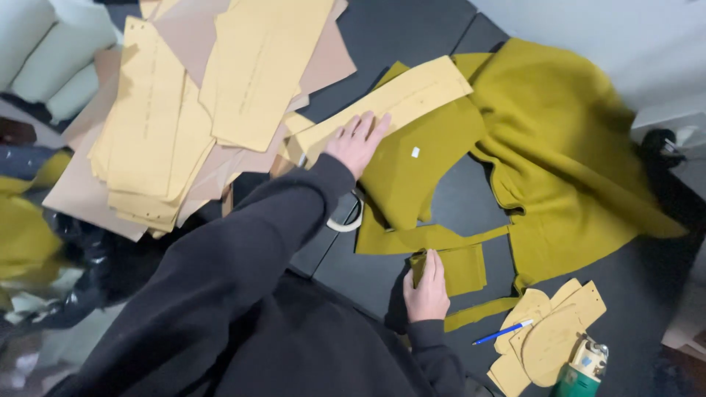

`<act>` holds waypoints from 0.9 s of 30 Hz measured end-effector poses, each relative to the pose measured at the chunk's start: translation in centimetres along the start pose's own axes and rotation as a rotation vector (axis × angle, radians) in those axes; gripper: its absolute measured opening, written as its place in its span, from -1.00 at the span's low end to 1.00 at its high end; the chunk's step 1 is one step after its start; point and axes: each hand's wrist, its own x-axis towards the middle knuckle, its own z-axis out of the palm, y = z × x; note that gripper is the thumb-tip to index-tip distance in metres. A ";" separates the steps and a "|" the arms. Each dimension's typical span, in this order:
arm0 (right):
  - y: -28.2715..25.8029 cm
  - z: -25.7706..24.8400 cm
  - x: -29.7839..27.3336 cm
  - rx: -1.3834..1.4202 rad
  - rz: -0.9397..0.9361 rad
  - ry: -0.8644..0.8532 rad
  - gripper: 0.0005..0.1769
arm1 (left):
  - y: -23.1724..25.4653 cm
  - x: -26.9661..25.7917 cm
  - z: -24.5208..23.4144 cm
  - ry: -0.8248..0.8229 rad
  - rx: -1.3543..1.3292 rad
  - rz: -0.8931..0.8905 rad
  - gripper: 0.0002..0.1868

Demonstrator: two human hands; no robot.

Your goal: The person places paper patterns on a large piece of yellow fabric and traces their outlines with a blue pen. They then use a green electric rotary cutter to cut the fabric along the marked lines, separating the patterned pieces from the main sheet.

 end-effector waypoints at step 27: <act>8.6 -3.9 -3.9 0.428 0.447 0.372 -0.81 | -1.8 -0.3 -8.3 -0.306 -0.110 0.523 0.01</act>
